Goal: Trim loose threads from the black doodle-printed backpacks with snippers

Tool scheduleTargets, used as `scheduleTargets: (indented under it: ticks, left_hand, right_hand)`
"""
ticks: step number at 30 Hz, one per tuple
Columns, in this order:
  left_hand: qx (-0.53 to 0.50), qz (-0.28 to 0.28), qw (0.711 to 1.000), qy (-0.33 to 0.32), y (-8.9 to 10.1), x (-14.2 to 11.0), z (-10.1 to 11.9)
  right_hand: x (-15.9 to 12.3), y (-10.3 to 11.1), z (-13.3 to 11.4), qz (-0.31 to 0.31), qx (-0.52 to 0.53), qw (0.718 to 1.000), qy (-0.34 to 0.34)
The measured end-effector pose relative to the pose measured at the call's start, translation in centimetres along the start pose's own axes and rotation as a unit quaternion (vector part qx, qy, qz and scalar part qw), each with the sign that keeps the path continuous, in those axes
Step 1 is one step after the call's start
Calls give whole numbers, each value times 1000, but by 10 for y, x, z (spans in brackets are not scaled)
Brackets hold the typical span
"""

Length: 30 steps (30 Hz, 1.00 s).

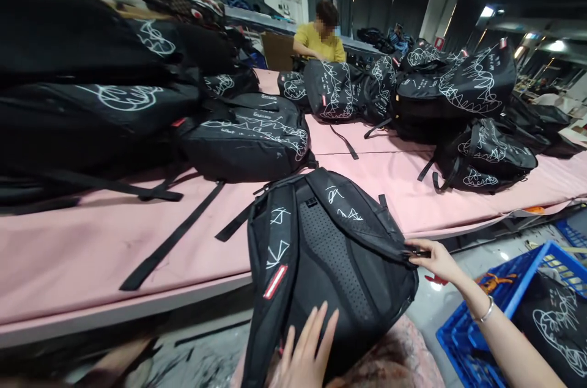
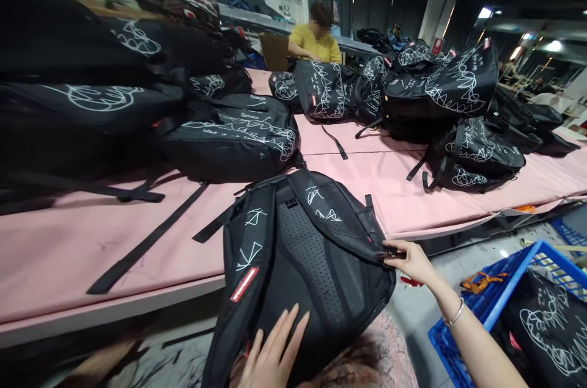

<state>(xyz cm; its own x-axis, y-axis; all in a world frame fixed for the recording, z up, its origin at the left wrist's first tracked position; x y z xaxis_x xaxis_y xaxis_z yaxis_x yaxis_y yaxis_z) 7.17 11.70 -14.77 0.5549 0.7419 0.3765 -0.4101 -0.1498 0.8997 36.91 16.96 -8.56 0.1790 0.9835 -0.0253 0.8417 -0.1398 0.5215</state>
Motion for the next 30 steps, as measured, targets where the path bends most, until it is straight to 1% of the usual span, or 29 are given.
scheduleTargets:
  ticks: [1, 2, 5, 6, 8, 9, 11, 13, 14, 16, 17, 19, 20, 21, 23, 25, 27, 30]
  left_hand:
    - [10, -18, 1000, 7, 3, 7, 1]
    - [13, -32, 999, 1, 9, 14, 4]
    - [-4, -53, 996, -73, 38, 28, 17]
    - [-12, -59, 994, -90, 48, 30, 17]
    - [-33, -74, 992, -94, 68, 31, 5]
    - [-51, -86, 992, -83, 76, 31, -4]
    - [-101, -110, 988, -40, 89, 33, -27]
    - [-160, -110, 980, 35, 98, 43, -51]
    - [-191, -94, 973, 84, 101, 51, -61]
    - [-264, -41, 946, 184, 101, 71, -76]
    - [-311, -18, 924, 223, 95, 83, -77]
    - [-396, 10, 879, 264, 77, 109, -67]
    - [-416, 17, 869, 267, 68, 122, -59]
    - [-419, 21, 869, 262, 61, 135, -50]
    - [-384, 25, 891, 241, 51, 157, -34]
    - [-342, 29, 912, 225, 48, 172, -23]
    - [-326, 33, 918, 222, 46, 179, -20]
    - [-336, 34, 911, 237, 41, 178, -26]
  right_hand:
    - [-1, -4, -2, -10, -12, 1000, 6]
    - [-1, -8, -4, -21, -20, 1000, 10]
    - [-2, -18, -13, -35, 2, 999, 14]
    - [-4, -21, -19, -37, 21, 999, 13]
    - [-9, -30, -34, -47, 64, 997, 13]
    - [-13, -37, -44, -57, 81, 995, 17]
    - [-26, -54, -65, -87, 103, 990, 26]
    - [-41, -76, -82, -130, 117, 984, 28]
    - [-48, -86, -87, -148, 121, 981, 28]
    - [-60, -101, -93, -160, 122, 979, 28]
    - [-63, -105, -94, -157, 119, 980, 30]
    - [-67, -108, -92, -144, 109, 983, 38]
    - [-68, -108, -90, -141, 102, 984, 46]
    - [-68, -108, -89, -140, 94, 984, 57]
    - [-70, -107, -89, -139, 68, 984, 88]
    - [-71, -107, -88, -136, 39, 983, 116]
    - [-71, -106, -88, -123, 17, 983, 135]
    - [-71, -103, -91, -113, 9, 983, 143]
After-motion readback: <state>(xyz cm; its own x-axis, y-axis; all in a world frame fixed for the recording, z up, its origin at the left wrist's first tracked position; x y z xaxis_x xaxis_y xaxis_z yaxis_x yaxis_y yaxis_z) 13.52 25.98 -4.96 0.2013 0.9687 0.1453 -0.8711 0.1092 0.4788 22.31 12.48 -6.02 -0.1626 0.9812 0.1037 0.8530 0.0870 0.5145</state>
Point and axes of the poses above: each hand's wrist, its own x-axis towards the middle knuckle, its own y-axis out of the back of the hand, z = x × y, the point moved 9 cm from there along x, towards the middle knuckle, and after that the axes turned 5 degrees about z, right-handed, at the moved point
